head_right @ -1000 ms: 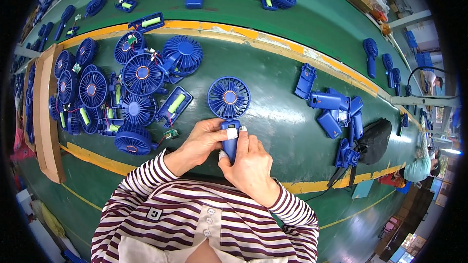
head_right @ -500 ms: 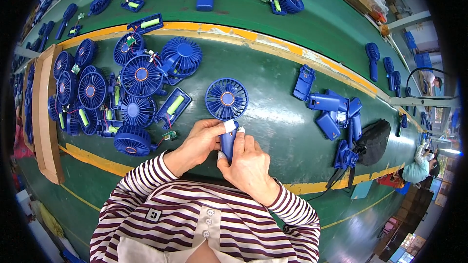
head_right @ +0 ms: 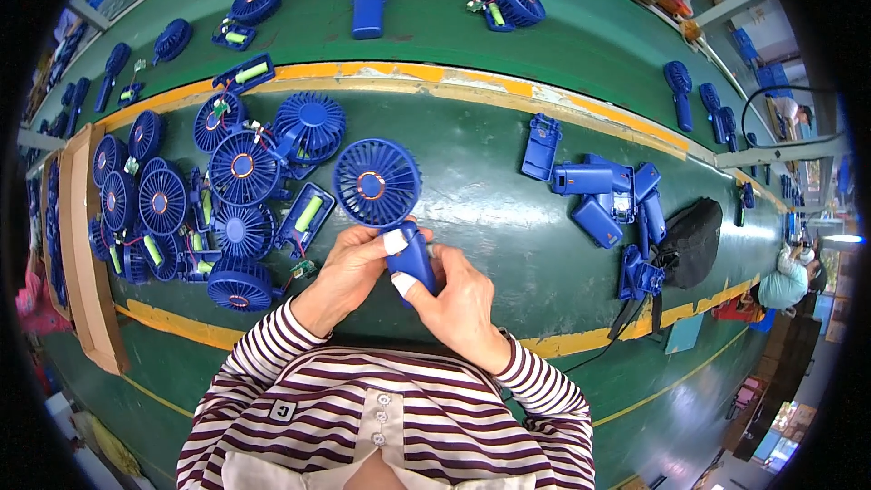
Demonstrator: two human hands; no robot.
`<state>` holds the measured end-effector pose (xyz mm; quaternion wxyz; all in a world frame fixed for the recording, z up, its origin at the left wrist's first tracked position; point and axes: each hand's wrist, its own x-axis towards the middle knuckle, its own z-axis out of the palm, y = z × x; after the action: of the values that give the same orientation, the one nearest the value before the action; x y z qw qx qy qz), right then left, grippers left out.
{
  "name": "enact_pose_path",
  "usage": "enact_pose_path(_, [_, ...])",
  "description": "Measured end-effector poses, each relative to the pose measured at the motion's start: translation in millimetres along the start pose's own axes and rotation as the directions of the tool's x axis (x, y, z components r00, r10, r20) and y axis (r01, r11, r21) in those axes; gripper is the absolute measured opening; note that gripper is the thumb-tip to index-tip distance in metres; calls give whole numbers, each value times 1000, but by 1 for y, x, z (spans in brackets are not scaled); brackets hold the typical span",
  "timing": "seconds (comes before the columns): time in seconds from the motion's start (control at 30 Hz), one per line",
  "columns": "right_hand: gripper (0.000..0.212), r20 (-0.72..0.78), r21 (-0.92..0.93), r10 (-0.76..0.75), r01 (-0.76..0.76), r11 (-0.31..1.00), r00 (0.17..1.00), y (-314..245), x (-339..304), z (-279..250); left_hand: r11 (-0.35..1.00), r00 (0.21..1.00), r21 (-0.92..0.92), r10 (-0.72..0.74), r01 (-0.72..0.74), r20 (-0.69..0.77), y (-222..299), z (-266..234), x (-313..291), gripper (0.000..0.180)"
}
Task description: The person assembles handheld fans by hand, inserting batteries into the fan bodies and then closing their battery covers.
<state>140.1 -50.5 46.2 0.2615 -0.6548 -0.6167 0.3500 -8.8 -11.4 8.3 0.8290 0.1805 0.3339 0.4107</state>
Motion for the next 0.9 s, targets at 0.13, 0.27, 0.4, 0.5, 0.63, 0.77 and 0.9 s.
enact_pose_path(0.13, [35, 260, 415, 39, -148, 898, 965, 4, 9, 3, 996, 992, 22, 78, -81, 95, 1, 4, -2, 32])
enact_pose_path(0.27, [30, 319, 511, 81, -243, 824, 944, 9, 11, 9, 987, 988, 57, 145, -148, 61, 0, 9, -4, 28])
enact_pose_path(0.4, [32, 326, 597, 86, -275, 754, 942, 8, 12, 10, 985, 987, 62, 158, -158, 2, -1, 13, -6, 25])
enact_pose_path(0.5, [30, 357, 601, 105, -314, 735, 928, 3, 13, 6, 982, 984, 63, 177, -176, -8, -4, 12, -4, 23])
enact_pose_path(0.63, [28, 395, 605, 139, -371, 705, 908, 5, 16, 4, 986, 982, 68, 156, -149, -106, -5, 21, -2, 22])
enact_pose_path(0.77, [26, 420, 655, 174, -430, 621, 891, 13, 22, 5, 995, 992, 89, 58, -48, -113, -5, 18, 7, 23])
enact_pose_path(0.9, [26, 438, 685, 182, -458, 567, 881, 16, 27, 1, 996, 997, -86, -25, 31, 73, -3, 0, 16, 30])
